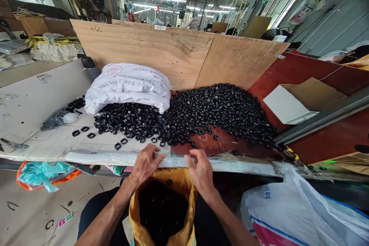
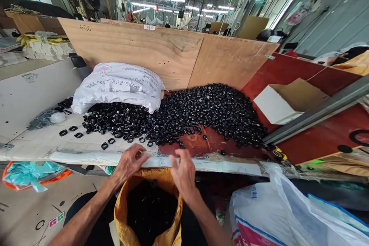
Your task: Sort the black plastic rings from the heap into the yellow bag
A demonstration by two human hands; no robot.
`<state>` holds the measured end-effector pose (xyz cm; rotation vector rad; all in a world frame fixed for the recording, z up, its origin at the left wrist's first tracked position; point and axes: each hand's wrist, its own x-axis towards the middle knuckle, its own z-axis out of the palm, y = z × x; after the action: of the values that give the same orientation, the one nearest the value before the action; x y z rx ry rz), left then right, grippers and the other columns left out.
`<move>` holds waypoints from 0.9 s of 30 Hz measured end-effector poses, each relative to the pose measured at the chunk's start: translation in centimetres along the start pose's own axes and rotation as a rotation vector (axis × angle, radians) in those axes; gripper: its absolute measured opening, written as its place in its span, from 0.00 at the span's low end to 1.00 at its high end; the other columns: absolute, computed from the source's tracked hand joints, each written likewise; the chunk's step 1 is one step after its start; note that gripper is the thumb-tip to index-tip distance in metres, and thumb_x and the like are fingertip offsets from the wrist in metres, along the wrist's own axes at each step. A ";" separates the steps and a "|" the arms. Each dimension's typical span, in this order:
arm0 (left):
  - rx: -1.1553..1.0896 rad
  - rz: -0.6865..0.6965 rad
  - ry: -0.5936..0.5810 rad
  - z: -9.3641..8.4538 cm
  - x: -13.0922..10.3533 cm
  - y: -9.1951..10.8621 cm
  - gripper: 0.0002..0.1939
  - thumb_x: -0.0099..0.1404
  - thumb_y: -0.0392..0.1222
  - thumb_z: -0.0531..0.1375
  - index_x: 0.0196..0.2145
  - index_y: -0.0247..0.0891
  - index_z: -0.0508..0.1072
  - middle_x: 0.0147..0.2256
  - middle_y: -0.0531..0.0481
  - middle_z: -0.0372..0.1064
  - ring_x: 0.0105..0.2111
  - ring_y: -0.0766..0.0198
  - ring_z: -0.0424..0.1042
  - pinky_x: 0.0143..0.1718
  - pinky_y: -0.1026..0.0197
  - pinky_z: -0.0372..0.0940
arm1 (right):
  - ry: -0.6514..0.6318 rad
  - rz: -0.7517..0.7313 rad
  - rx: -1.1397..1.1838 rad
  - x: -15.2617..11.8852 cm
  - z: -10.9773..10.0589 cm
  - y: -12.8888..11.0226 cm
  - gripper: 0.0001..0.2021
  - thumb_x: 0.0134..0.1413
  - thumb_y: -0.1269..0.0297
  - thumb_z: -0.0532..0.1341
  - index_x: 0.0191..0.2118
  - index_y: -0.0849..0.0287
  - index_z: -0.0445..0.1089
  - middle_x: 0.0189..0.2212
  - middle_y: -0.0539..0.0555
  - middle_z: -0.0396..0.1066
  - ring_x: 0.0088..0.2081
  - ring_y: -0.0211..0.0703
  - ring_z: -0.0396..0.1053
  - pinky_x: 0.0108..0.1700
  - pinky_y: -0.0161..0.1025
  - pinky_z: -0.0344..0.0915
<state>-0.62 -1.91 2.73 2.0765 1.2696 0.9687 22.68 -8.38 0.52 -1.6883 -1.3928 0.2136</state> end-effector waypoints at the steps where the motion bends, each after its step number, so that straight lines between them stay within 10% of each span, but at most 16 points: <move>1: 0.064 -0.015 0.078 0.7 1.2 -0.4 0.09 0.67 0.48 0.66 0.39 0.40 0.75 0.33 0.51 0.73 0.28 0.62 0.72 0.35 0.59 0.68 | 0.063 -0.045 -0.087 1.3 -0.4 1.2 0.11 0.61 0.56 0.61 0.43 0.57 0.73 0.39 0.59 0.73 0.36 0.51 0.72 0.41 0.46 0.71; 8: 0.256 -0.066 0.099 4.5 4.0 -1.7 0.06 0.65 0.38 0.66 0.41 0.40 0.76 0.42 0.44 0.76 0.37 0.54 0.76 0.40 0.57 0.68 | -0.053 -0.183 -0.213 4.8 1.1 4.8 0.07 0.58 0.69 0.58 0.40 0.59 0.72 0.37 0.59 0.71 0.37 0.50 0.71 0.42 0.44 0.70; 19: -0.526 -0.127 -0.083 2.3 2.9 -1.6 0.13 0.64 0.44 0.66 0.45 0.39 0.76 0.35 0.51 0.75 0.34 0.62 0.75 0.36 0.61 0.69 | -0.246 0.064 0.572 3.8 4.2 -0.4 0.12 0.56 0.61 0.66 0.45 0.57 0.79 0.38 0.55 0.80 0.36 0.46 0.78 0.39 0.40 0.76; 27: -0.687 -0.153 -0.155 1.9 2.5 -1.3 0.16 0.64 0.49 0.68 0.44 0.38 0.76 0.37 0.49 0.77 0.37 0.61 0.76 0.43 0.58 0.71 | -0.284 0.084 0.599 3.0 6.0 -1.5 0.12 0.55 0.57 0.67 0.42 0.56 0.79 0.39 0.56 0.81 0.36 0.47 0.79 0.39 0.40 0.76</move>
<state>1.02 0.81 1.40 1.4656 0.8380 0.9758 18.86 -2.72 -0.66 -1.2409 -1.2857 0.8567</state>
